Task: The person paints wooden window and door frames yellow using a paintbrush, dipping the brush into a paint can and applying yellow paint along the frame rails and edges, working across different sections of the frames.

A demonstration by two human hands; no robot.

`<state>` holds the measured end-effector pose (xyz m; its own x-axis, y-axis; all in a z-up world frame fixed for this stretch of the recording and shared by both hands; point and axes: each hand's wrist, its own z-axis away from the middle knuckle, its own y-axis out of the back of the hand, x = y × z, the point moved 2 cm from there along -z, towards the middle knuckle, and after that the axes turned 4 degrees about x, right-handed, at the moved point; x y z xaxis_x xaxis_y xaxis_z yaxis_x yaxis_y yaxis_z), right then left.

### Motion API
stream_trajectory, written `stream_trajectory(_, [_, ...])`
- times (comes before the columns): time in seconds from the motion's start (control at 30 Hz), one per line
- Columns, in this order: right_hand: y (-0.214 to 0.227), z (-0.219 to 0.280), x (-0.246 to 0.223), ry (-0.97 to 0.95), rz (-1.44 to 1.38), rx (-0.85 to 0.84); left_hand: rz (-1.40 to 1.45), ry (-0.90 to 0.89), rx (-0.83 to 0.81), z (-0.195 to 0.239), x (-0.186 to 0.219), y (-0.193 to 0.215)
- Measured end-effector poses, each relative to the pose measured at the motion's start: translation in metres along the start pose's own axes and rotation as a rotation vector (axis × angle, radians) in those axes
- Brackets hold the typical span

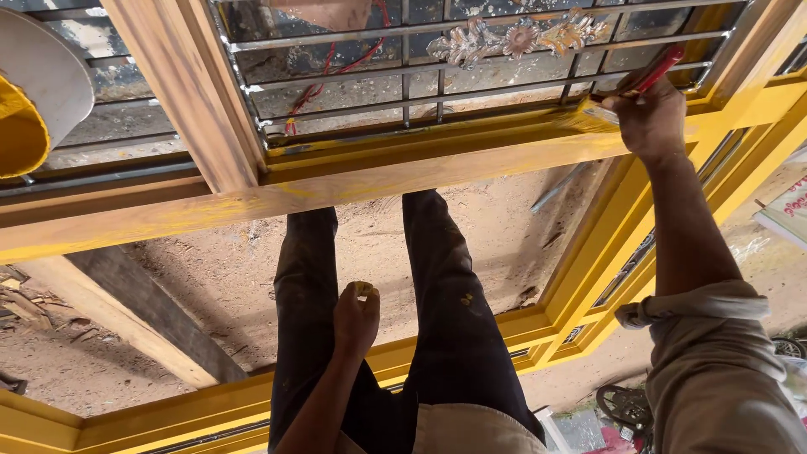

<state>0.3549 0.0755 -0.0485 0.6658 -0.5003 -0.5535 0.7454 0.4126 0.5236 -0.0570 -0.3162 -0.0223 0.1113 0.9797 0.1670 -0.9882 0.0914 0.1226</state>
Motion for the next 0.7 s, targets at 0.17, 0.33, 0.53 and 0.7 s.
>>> stream_trajectory(0.17, [-0.029,0.005,-0.022,0.168,0.758,0.121,-0.099,0.091,-0.043,0.001,0.013,-0.001])
stream_trajectory(0.33, [-0.281,0.044,-0.112,0.247,0.465,0.002,-0.111,-0.058,0.022,-0.004,0.003,-0.014])
stream_trajectory(0.53, [-0.379,0.047,-0.173,0.219,0.006,-0.048,-0.153,0.033,0.011,0.000,0.006,-0.025])
stream_trajectory(0.7, [-0.202,0.012,-0.037,-0.036,0.057,0.049,-0.229,-0.012,0.046,-0.001,0.012,-0.044])
